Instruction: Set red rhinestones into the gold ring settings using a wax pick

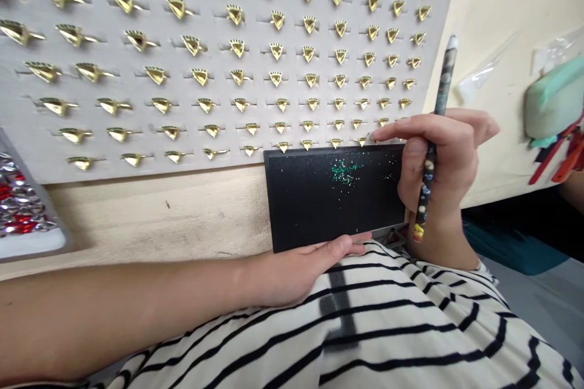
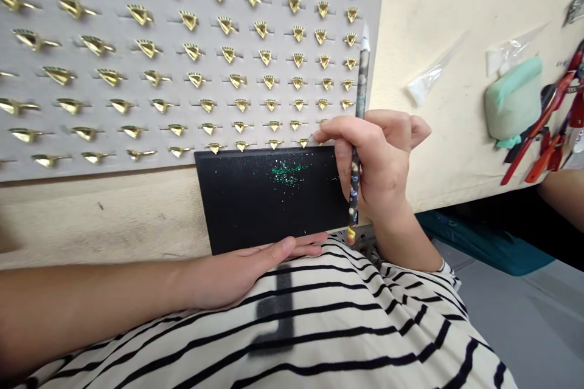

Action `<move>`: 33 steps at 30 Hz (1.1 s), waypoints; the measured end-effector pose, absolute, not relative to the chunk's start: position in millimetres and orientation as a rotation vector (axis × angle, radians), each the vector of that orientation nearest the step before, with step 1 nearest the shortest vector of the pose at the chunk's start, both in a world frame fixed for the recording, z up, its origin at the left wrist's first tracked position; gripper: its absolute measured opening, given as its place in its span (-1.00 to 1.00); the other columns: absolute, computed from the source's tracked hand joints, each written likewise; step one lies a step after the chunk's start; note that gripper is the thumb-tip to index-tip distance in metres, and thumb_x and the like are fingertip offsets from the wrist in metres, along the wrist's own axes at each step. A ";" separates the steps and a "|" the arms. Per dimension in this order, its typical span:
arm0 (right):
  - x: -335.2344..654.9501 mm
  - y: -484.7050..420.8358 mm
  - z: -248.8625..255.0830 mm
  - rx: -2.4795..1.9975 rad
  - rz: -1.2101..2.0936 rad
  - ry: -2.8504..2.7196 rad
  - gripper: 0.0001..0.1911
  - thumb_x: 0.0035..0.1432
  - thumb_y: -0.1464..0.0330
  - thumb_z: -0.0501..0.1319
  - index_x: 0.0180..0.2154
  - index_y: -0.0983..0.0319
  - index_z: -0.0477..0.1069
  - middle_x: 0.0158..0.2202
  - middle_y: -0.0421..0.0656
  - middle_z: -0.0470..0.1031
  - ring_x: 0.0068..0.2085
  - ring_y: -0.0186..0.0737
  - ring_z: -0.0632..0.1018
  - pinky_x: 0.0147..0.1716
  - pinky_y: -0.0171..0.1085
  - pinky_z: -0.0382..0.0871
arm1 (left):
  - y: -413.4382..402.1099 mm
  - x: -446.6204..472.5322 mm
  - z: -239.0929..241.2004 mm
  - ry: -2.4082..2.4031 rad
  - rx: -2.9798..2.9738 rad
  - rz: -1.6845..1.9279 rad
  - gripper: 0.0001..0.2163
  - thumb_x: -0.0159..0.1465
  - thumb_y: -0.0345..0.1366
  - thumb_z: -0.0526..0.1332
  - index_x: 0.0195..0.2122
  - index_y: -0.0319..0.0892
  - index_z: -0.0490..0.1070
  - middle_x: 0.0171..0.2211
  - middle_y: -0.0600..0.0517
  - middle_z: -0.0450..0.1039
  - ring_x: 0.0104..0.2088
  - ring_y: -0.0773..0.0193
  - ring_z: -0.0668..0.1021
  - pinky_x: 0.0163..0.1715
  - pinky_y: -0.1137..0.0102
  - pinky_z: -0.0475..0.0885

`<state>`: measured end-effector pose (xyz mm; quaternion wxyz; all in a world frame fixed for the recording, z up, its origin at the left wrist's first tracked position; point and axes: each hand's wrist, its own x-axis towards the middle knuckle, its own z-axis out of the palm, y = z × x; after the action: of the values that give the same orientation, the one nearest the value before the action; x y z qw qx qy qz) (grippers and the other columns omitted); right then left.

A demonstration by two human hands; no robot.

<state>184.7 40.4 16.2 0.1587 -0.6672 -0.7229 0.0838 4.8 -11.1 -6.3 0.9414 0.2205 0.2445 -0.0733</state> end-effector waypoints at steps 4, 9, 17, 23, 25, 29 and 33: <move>192.2 43.8 11.8 -1.855 0.269 -2.095 -0.78 0.28 0.40 -0.06 -0.09 0.10 0.26 -0.32 -0.43 0.49 -0.12 -0.42 0.37 0.14 -0.06 0.05 | -12.8 4.3 -7.2 0.496 0.433 -0.155 -0.48 0.37 0.12 -0.22 0.26 0.09 0.14 0.26 0.25 0.20 0.31 0.34 0.16 0.36 0.36 -0.13; 206.1 45.1 7.3 -1.776 0.224 -2.220 -0.73 0.24 0.42 0.00 -0.04 0.06 0.25 -0.29 -0.44 0.51 -0.13 -0.43 0.36 0.08 -0.11 0.05 | -13.6 4.5 -7.8 0.495 0.431 -0.130 -0.47 0.37 0.11 -0.22 0.27 0.08 0.12 0.25 0.22 0.23 0.30 0.33 0.18 0.36 0.34 -0.11; 197.1 41.6 10.8 -1.829 0.106 -2.258 -0.75 0.26 0.38 0.01 -0.07 0.01 0.31 -0.23 -0.40 0.42 -0.12 -0.48 0.34 0.09 -0.14 0.00 | -13.6 3.9 -9.3 0.480 0.450 -0.131 -0.47 0.37 0.13 -0.24 0.27 0.12 0.10 0.24 0.23 0.24 0.30 0.32 0.18 0.36 0.31 -0.14; 193.9 42.1 12.0 -1.870 0.113 -2.284 -0.75 0.27 0.35 -0.01 -0.06 -0.01 0.31 -0.17 -0.33 0.32 -0.07 -0.48 0.30 0.12 -0.14 0.01 | -14.3 2.9 -8.4 0.477 0.415 -0.130 -0.46 0.36 0.13 -0.22 0.28 0.08 0.11 0.24 0.21 0.24 0.30 0.31 0.18 0.36 0.33 -0.12; 197.3 43.3 10.6 -1.845 0.118 -2.293 -0.73 0.27 0.35 -0.01 -0.04 0.00 0.30 -0.14 -0.32 0.33 -0.06 -0.47 0.29 0.11 -0.13 0.02 | -14.7 3.0 -9.0 0.476 0.415 -0.126 -0.46 0.36 0.13 -0.22 0.27 0.09 0.11 0.24 0.22 0.23 0.30 0.32 0.18 0.36 0.35 -0.11; 206.5 46.2 6.5 -1.742 0.143 -2.325 -0.74 0.27 0.33 -0.01 -0.02 0.01 0.27 -0.21 -0.39 0.43 -0.10 -0.46 0.31 0.05 -0.14 0.01 | -14.4 3.3 -9.3 0.475 0.442 -0.126 -0.47 0.37 0.11 -0.24 0.27 0.07 0.12 0.25 0.22 0.21 0.30 0.33 0.18 0.36 0.36 -0.12; 208.7 47.2 5.6 -1.716 0.160 -2.304 -0.71 0.26 0.36 -0.02 0.00 0.02 0.22 -0.25 -0.47 0.49 -0.13 -0.47 0.34 0.06 -0.15 0.01 | -12.7 3.8 -8.2 0.471 0.443 -0.121 -0.47 0.38 0.09 -0.25 0.28 0.04 0.10 0.25 0.20 0.23 0.30 0.32 0.18 0.36 0.34 -0.13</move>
<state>208.7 47.2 5.6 0.1318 -0.5913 -0.7937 0.0552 3.8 -12.7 -8.2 0.9464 0.2175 0.2314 -0.0594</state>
